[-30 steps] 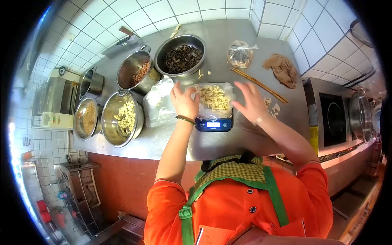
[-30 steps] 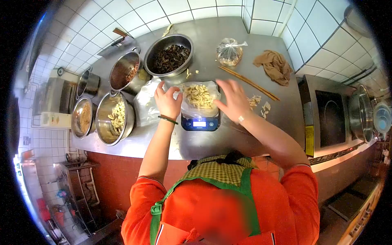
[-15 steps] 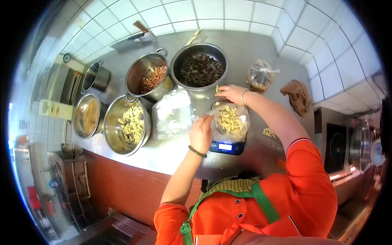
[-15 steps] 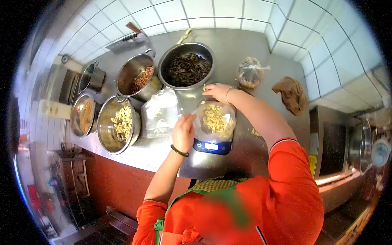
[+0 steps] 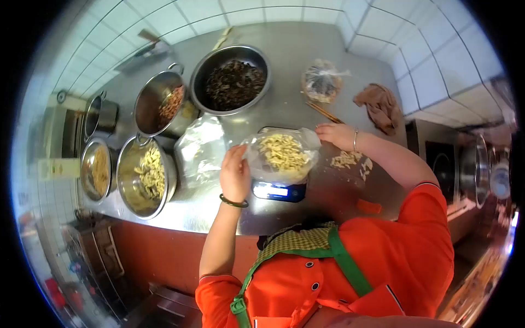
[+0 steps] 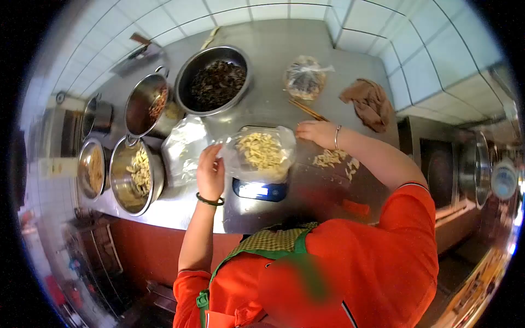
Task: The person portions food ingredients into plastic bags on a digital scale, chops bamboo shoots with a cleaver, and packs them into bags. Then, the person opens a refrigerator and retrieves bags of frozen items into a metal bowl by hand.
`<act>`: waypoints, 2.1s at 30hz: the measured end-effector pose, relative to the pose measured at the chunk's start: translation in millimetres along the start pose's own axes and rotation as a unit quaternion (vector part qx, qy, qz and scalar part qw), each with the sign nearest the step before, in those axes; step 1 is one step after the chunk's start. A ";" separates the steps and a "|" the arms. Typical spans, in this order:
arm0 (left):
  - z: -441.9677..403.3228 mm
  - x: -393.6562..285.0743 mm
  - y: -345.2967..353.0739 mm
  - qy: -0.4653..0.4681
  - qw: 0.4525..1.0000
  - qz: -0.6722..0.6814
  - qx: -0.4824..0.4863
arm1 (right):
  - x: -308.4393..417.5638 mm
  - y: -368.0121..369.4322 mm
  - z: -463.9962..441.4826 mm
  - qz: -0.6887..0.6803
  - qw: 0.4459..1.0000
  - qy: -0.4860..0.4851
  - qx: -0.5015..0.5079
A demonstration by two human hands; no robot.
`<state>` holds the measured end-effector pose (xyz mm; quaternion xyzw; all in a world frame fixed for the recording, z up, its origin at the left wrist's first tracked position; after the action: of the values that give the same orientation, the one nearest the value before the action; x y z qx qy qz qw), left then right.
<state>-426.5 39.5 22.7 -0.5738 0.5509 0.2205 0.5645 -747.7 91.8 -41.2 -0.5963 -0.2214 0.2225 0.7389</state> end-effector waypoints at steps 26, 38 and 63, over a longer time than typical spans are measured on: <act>8.2 -26.7 14.1 0.002 0.997 -0.070 0.035 | 185.4 62.7 200.7 -0.127 0.939 0.298 -0.112; 3.3 -33.8 17.2 0.009 0.995 -0.079 0.054 | 67.6 42.4 165.7 -0.095 0.933 0.318 -0.140; 0.8 -33.8 10.3 0.032 0.997 -0.045 0.057 | 73.8 -52.3 50.0 -0.202 0.869 0.323 -0.315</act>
<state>-445.3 55.7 48.0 -0.5715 0.5539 0.1444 0.5880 -714.7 164.8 24.1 -0.7780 -0.1446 -0.2181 0.5712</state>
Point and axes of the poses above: each hand's wrist, its own z-axis away from the middle knuckle, its own y-axis out of the palm, x = y × z, the point moved 2 cm from there along -z, towards the middle knuckle, and after that the axes turned 15 degrees about z, right-handed, at the moved point
